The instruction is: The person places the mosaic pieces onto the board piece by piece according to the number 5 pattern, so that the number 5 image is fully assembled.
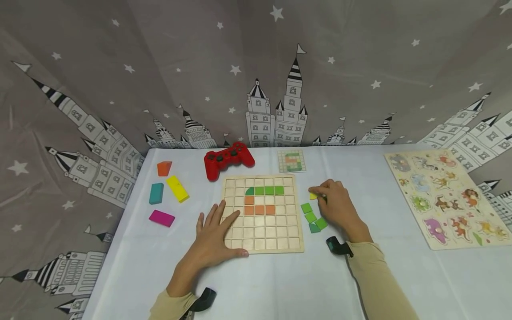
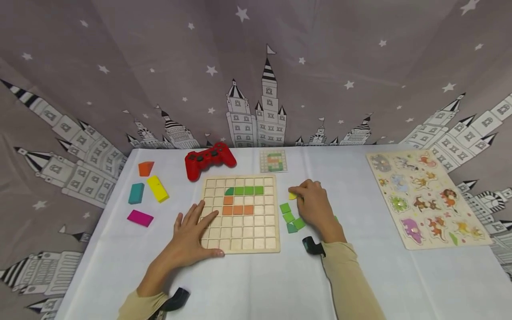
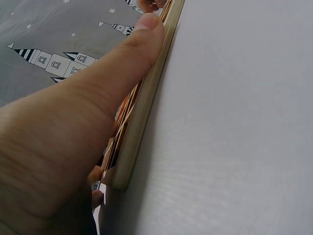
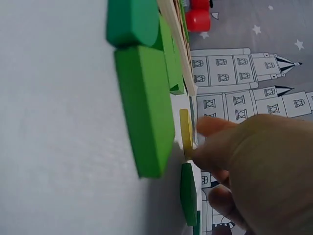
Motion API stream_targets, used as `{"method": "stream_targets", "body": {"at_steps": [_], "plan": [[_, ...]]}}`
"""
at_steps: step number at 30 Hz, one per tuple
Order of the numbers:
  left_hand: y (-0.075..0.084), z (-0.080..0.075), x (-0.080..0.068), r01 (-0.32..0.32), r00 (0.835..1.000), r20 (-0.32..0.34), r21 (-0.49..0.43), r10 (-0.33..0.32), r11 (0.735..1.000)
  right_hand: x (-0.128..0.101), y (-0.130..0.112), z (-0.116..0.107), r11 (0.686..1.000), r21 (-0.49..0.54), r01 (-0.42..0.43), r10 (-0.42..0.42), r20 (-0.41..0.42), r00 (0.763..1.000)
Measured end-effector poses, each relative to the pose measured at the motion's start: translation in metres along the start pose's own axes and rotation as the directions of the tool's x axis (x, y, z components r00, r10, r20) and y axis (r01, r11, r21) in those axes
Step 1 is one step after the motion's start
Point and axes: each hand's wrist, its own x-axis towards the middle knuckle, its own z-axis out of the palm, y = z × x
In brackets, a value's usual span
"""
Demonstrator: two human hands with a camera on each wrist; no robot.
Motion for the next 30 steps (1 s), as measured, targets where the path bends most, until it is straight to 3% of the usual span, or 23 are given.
{"method": "stream_targets", "body": {"at_steps": [13,20,30], "plan": [[-0.0009,0.0006,0.0000,-0.001,1.000,0.000,-0.003,0.001,1.000,0.0018,-0.0031,0.0019,0.998,-0.012,-0.056,0.056,-0.014,0.998],[-0.0018,0.0019,0.0012,-0.002,1.000,-0.001,0.002,0.002,1.000,0.0020,-0.0027,0.0039,0.987,0.010,-0.162,0.162,-0.050,0.986],[-0.0008,0.0012,-0.0009,-0.011,1.000,-0.017,-0.002,0.011,1.000,0.0034,-0.0048,0.0058,0.989,0.024,-0.146,0.147,-0.041,0.988]]}}
